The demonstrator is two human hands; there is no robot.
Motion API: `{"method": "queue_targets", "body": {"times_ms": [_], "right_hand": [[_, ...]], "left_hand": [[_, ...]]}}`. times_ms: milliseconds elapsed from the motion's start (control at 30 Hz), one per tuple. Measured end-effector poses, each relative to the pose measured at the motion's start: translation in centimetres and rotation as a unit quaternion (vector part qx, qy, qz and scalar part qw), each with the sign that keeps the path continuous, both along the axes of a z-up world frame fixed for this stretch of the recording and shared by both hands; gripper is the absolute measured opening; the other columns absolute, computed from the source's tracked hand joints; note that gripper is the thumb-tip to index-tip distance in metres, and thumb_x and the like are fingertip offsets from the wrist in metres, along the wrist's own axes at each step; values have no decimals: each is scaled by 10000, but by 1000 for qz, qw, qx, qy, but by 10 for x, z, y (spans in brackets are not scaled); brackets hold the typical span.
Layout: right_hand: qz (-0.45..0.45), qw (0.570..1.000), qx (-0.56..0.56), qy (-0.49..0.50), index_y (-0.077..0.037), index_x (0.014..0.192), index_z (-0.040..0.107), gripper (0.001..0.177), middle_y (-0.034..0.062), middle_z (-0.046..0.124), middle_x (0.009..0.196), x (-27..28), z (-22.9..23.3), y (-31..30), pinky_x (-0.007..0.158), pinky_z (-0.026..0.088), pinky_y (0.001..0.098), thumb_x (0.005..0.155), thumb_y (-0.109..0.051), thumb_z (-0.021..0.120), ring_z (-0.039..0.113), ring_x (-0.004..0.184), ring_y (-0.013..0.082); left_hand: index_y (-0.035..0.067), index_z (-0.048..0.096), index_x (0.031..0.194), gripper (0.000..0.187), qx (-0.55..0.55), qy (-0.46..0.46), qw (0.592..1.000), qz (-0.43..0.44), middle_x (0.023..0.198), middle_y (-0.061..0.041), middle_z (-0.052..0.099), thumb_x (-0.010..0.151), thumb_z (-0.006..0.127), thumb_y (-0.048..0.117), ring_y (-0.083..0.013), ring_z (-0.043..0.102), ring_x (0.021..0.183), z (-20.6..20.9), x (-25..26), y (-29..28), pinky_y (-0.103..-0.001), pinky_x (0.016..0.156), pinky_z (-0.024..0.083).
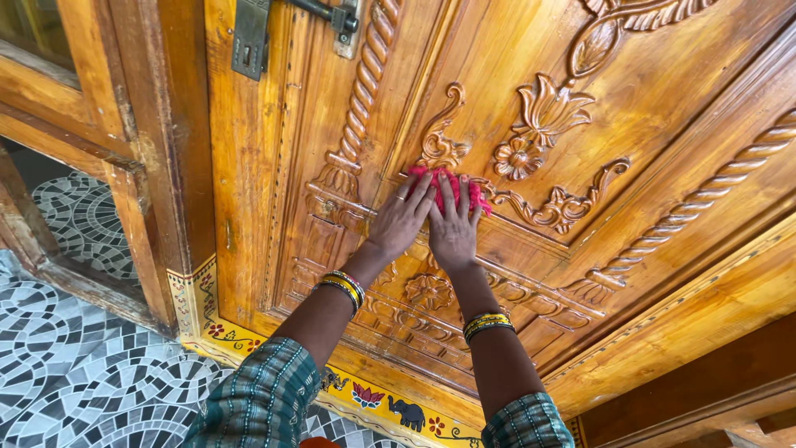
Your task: The person wipes the lower painted border and the carved panels of a wooden door using a pink cloth. They move along the door, cleaning the bottom edge and then the main surface, including the latch area.
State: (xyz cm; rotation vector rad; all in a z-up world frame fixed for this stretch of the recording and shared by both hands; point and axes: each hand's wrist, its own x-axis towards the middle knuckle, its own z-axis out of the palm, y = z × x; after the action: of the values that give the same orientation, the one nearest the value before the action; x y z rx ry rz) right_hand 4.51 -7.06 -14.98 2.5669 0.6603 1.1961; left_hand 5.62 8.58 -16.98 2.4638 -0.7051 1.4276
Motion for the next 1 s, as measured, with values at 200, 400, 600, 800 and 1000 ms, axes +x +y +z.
{"method": "queue_targets", "body": {"times_ms": [200,400,600,800,1000], "right_hand": [[59,998,15,11,-160,1398,582,696,90,382,1576,-22,-17,-1,1114,336,660,727,9,659,295,1475,394],[270,945,185,23,-32,1151,733,395,180,616,1253,-49,35,14,996,526,469,785,90,651,586,1154,396],[335,917,210,-56,15,1261,657,483,256,576,1361,-68,133,55,1103,465,476,817,165,539,554,1290,437],[475,780,394,102,-82,1359,595,477,219,587,1443,-76,197,82,1287,369,445,929,117,547,523,1459,405],[306,933,148,-120,-139,1507,563,554,217,252,1706,-54,211,91,1333,334,524,1000,69,641,298,1599,440]], "left_hand": [[16,454,1391,609,-122,143,978,-89,1425,-209,447,819,659,-36,-420,499,1310,-8,-33,-2,-475,1053,507],[27,398,1466,807,-240,43,941,-233,1322,-279,447,721,695,-66,-487,501,1193,31,-61,2,-518,982,480],[76,480,1449,638,-363,-80,892,-256,1308,-214,603,858,615,-123,-388,600,1251,112,-64,11,-437,1066,505],[15,594,1354,488,-481,-16,758,-440,1286,-201,700,890,574,-133,-304,698,1223,190,-55,38,-389,1081,550],[41,337,1551,782,-401,-128,885,-200,1479,-211,438,843,640,-96,-373,491,1392,181,-68,60,-425,1151,476]]}}
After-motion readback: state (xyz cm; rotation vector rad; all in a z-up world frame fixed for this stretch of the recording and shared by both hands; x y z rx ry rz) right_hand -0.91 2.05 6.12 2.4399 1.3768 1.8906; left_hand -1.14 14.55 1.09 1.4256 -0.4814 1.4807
